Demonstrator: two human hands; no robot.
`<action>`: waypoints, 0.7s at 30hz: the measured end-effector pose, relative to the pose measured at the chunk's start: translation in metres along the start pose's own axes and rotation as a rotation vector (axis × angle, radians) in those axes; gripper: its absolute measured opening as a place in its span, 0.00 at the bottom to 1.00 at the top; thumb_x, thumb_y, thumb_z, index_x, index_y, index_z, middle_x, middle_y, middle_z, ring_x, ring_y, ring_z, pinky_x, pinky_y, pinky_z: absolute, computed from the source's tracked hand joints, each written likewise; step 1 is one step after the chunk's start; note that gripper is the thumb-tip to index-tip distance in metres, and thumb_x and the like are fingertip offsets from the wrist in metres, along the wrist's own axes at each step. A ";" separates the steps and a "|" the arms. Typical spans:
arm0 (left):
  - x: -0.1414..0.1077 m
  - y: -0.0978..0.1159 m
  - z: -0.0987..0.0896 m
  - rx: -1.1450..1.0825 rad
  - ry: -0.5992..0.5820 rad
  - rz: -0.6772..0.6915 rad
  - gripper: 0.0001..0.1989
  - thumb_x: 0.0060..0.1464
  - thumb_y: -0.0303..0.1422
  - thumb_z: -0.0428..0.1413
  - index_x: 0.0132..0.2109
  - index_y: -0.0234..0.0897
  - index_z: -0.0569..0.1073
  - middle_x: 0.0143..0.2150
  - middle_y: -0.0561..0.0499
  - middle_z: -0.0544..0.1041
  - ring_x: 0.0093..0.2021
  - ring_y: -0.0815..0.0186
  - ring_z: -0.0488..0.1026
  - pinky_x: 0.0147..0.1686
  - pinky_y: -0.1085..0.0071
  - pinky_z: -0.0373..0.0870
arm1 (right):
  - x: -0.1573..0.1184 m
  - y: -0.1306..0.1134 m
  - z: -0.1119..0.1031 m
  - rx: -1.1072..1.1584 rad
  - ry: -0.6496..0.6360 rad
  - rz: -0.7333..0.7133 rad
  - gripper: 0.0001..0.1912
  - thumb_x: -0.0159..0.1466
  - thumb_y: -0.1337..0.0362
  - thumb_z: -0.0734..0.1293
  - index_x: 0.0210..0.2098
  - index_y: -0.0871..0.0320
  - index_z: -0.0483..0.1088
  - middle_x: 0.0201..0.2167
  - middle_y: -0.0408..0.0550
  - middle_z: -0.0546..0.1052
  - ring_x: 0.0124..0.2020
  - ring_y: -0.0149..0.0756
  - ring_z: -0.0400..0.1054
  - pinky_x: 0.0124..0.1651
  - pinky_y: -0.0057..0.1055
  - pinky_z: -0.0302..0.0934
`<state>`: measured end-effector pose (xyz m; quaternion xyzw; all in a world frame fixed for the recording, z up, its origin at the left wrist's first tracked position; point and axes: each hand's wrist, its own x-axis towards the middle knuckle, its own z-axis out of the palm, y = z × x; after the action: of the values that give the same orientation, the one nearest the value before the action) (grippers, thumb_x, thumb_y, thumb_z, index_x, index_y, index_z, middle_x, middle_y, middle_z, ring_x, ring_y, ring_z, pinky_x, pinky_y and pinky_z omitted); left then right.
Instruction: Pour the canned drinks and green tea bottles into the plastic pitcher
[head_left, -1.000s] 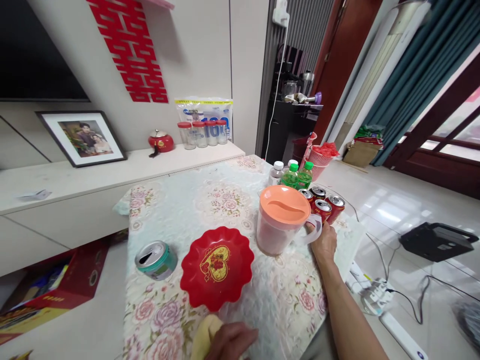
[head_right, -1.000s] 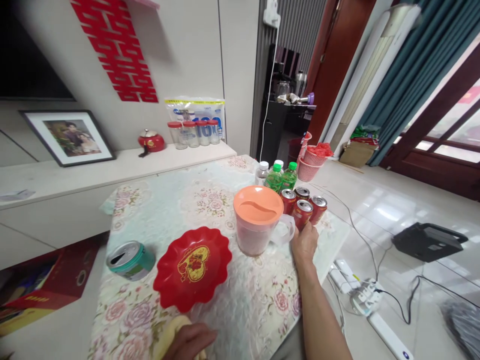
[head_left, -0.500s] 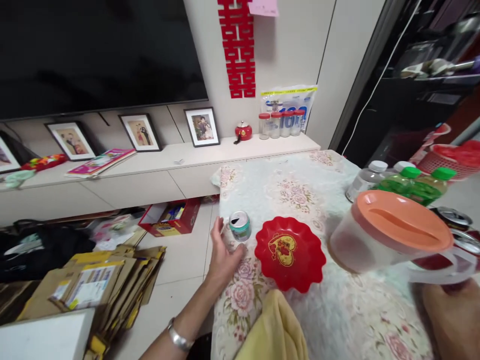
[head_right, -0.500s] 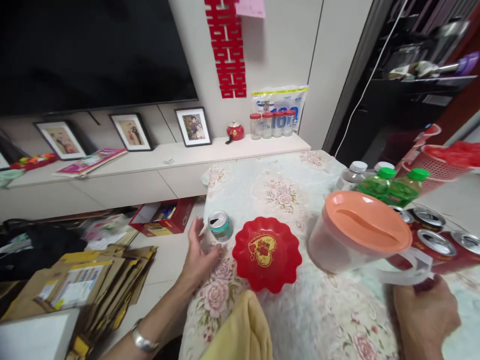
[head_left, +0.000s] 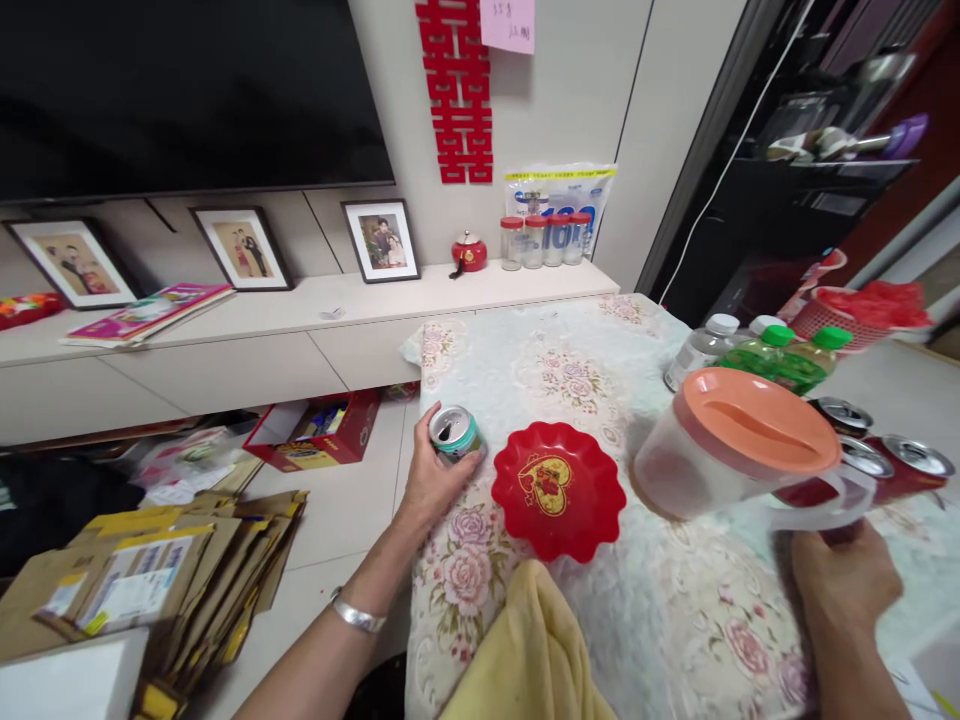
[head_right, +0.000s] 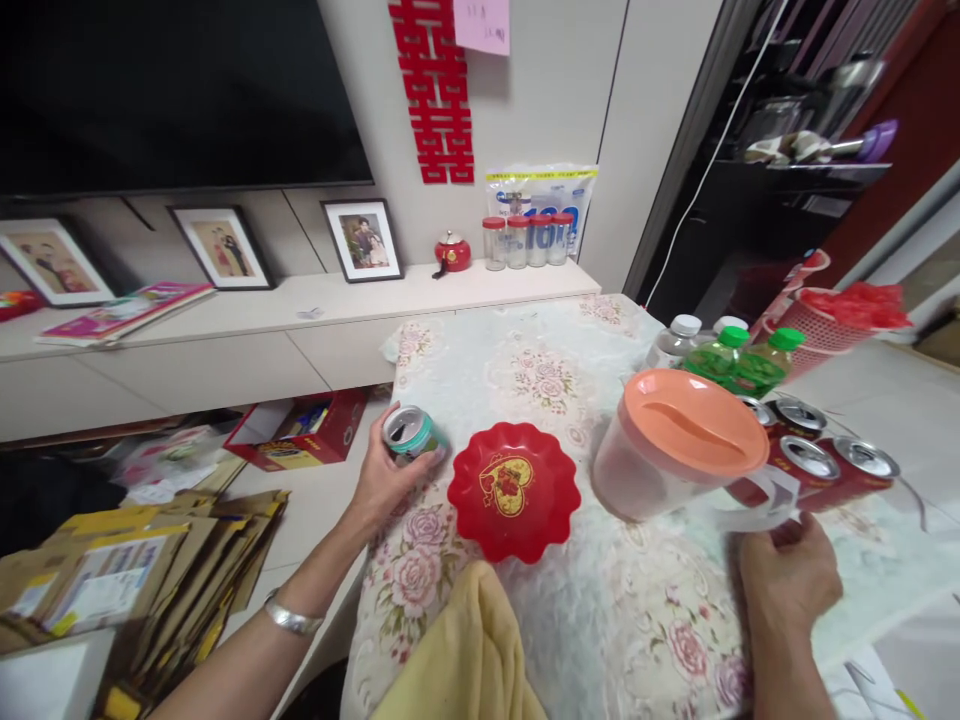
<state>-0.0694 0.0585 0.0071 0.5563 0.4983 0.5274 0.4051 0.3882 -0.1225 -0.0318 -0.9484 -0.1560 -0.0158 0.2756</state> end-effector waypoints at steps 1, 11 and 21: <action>-0.004 0.008 0.004 0.008 0.012 0.027 0.44 0.43 0.37 0.71 0.65 0.42 0.62 0.63 0.42 0.72 0.64 0.52 0.73 0.68 0.52 0.65 | -0.002 -0.002 -0.002 -0.006 -0.025 0.014 0.16 0.71 0.52 0.70 0.50 0.58 0.73 0.42 0.48 0.77 0.44 0.36 0.74 0.52 0.39 0.70; -0.052 0.055 0.071 -0.014 -0.248 -0.143 0.34 0.45 0.31 0.70 0.57 0.42 0.65 0.48 0.50 0.78 0.48 0.57 0.78 0.51 0.59 0.75 | -0.007 -0.014 -0.011 -0.042 -0.123 0.052 0.20 0.73 0.53 0.69 0.56 0.61 0.73 0.51 0.52 0.77 0.52 0.38 0.74 0.58 0.45 0.72; -0.050 0.015 0.100 0.153 -0.219 0.019 0.40 0.43 0.23 0.67 0.63 0.42 0.65 0.60 0.44 0.71 0.65 0.49 0.70 0.69 0.49 0.64 | 0.003 0.006 0.005 0.069 -0.054 -0.012 0.21 0.72 0.53 0.69 0.57 0.61 0.73 0.52 0.52 0.76 0.54 0.40 0.73 0.59 0.47 0.71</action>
<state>0.0338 0.0137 0.0012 0.6446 0.4846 0.4276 0.4084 0.3925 -0.1235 -0.0390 -0.9375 -0.1696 0.0136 0.3036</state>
